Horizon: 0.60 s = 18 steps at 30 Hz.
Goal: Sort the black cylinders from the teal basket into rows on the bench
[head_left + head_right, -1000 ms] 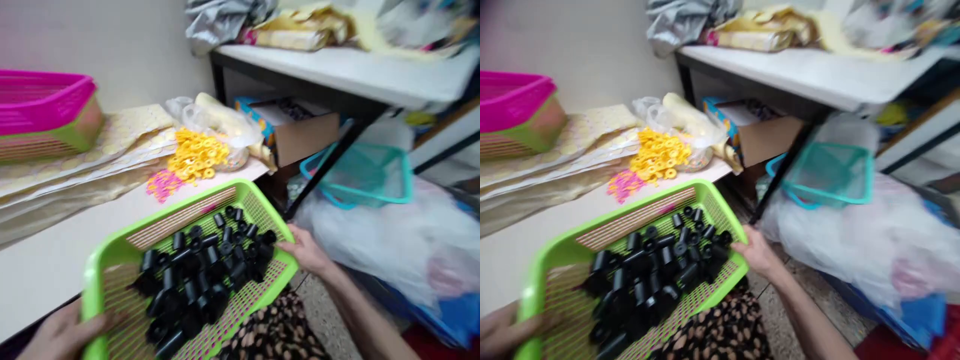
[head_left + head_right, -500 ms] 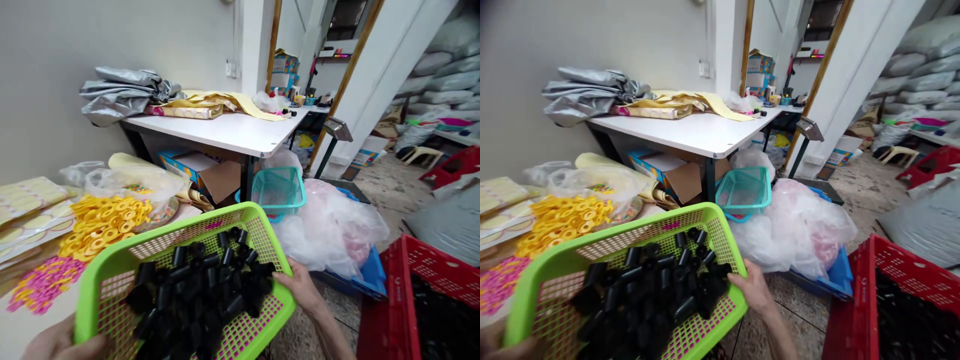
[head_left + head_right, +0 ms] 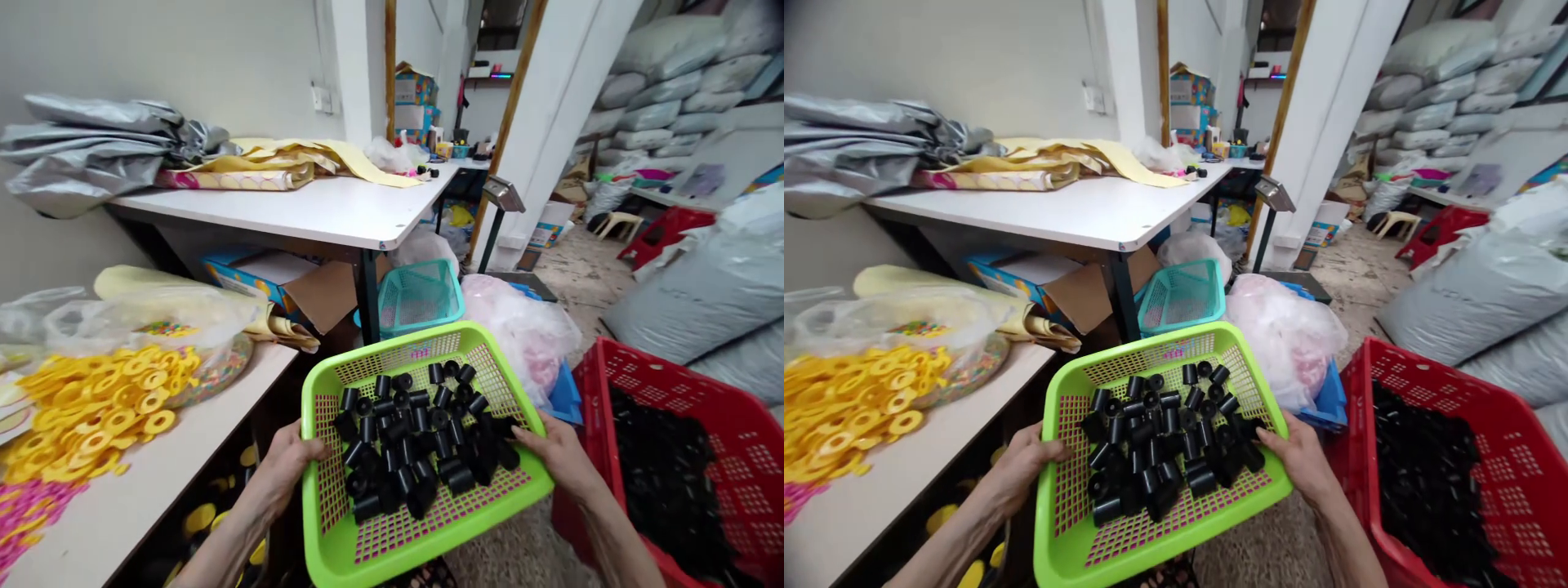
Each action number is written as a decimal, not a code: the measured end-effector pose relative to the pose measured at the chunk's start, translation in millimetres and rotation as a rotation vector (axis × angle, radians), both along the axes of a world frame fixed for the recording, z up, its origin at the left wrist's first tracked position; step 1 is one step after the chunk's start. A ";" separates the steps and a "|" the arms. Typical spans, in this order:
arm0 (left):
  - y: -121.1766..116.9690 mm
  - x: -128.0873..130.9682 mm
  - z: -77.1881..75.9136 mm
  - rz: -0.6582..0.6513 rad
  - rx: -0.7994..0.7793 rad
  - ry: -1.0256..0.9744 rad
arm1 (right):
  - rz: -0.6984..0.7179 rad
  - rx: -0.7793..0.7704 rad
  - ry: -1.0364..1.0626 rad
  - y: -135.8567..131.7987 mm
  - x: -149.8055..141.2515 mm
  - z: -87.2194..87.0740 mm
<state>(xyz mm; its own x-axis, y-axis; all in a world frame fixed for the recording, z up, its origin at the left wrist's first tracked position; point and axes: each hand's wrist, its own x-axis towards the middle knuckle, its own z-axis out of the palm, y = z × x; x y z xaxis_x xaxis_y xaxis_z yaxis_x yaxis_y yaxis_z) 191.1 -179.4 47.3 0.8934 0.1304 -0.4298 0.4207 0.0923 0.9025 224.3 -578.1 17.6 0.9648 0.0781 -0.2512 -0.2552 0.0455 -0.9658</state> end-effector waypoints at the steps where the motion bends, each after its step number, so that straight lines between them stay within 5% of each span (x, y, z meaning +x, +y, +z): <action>1: -1.3 3.6 -3.9 -0.014 -0.008 0.003 | -0.009 0.003 0.002 -1.6 -1.1 1.2; 6: -3.9 15.3 -20.1 -0.050 -0.011 0.045 | -0.029 -0.009 -0.006 -1.7 -5.8 5.9; 10: -5.2 18.1 -17.9 -0.184 -0.083 0.041 | -0.105 0.034 0.058 -19.1 -10.2 5.0; 14: -1.9 15.0 -21.8 -0.283 -0.078 0.034 | -0.348 0.041 0.141 -63.9 -12.0 7.0; 18: 10.9 1.3 -47.3 -0.220 -0.026 0.113 | -0.706 0.032 0.125 -108.0 -4.8 10.3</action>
